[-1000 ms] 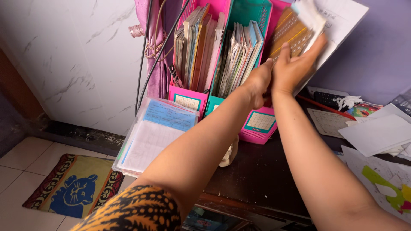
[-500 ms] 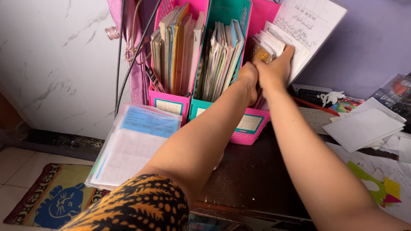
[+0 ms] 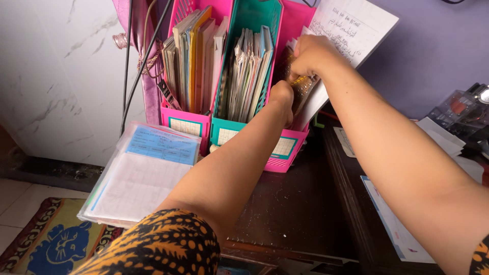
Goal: The person sorts through a stack of papers and notebooks on a desk, flips through the pages of a large bound book, and places items into different colored vertical file organizers.
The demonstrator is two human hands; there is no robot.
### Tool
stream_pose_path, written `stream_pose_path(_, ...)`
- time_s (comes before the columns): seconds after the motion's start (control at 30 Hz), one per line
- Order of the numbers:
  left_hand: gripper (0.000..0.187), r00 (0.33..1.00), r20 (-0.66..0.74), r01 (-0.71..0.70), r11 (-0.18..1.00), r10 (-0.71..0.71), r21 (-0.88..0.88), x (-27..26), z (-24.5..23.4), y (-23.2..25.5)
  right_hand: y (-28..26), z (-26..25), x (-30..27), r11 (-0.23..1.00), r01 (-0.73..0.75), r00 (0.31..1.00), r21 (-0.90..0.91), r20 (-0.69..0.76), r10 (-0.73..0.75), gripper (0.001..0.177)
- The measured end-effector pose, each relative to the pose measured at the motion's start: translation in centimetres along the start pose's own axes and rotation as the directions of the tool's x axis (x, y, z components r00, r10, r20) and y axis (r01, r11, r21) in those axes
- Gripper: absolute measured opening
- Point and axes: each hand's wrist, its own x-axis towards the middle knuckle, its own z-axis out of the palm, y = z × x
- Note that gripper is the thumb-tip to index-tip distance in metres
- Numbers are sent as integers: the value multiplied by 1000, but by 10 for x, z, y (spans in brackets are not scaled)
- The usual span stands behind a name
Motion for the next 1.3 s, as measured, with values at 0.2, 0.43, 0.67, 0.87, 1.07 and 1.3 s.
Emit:
stream_pose_path(0.2,62,988,-5,-150,986,151,72,30,4,-8,11,10,7,978,-117,990,173,-53,127,29)
stream_pose_path(0.43,58,982,-29,-183,981,186,68,57,0,-21,88,-16,-19,892,417,466,174,-884,-46,21)
stream_pose_path(0.67,43,967,24,-254,948,254,193,57,4,-43,105,41,-113,526,441,701,727,-645,303,68)
stream_pose_path(0.87,34,982,-72,-152,962,172,228,56,5,-39,81,89,-109,619,89,936,780,-278,217,30)
stream_pose_path(1.07,33,987,-40,-137,950,154,280,47,2,-38,65,86,-111,628,-3,952,778,-190,240,23)
stream_pose_path(1.3,33,997,7,-77,987,76,139,54,10,-30,69,75,-136,616,7,946,788,-204,250,48)
